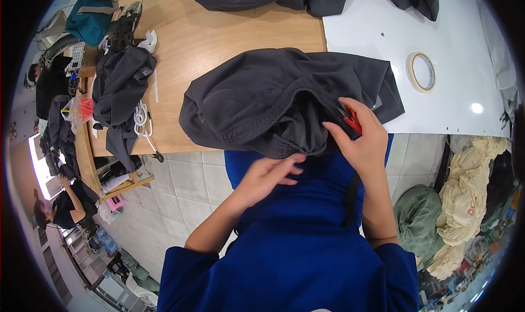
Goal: Trim loose threads and inspect seams on a pair of grey pants using thread snips.
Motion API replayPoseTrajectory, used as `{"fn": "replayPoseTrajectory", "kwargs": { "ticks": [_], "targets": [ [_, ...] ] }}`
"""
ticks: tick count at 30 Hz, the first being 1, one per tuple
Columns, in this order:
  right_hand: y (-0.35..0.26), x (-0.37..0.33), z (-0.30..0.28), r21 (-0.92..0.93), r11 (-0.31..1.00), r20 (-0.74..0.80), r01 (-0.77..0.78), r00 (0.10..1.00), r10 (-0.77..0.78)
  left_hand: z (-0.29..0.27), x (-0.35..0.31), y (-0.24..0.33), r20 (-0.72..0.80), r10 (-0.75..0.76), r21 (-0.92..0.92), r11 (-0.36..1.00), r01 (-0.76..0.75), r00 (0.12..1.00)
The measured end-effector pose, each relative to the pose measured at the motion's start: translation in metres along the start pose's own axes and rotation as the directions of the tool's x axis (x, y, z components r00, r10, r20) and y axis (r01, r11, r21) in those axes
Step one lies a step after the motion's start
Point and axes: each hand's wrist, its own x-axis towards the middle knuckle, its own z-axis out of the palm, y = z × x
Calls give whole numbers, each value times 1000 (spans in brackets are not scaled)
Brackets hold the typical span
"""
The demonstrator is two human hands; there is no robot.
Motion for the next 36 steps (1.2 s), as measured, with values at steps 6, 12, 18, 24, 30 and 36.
{"fn": "replayPoseTrajectory", "kwargs": {
  "ticks": [6,12,18,24,30,36],
  "targets": [
    [11,1,-5,22,1000,-4,2,1000,-2,-37,-16,31,7,962,923,99,-373,273],
    [6,8,-12,224,972,-90,-66,992,88,-43,10,44,-142,859,915,303,-267,492],
    [11,11,-16,539,813,-76,-221,948,308,-22,26,59,-356,555,-16,801,-599,752],
    [12,13,-24,778,569,-22,-266,894,448,-14,28,78,-167,405,-435,788,-436,899],
    [5,14,-26,892,243,233,-382,847,477,-10,28,78,-98,344,-596,731,-332,934],
    [7,15,-26,875,-205,485,-439,774,408,-12,30,77,68,395,-767,608,-205,916]
  ]
}}
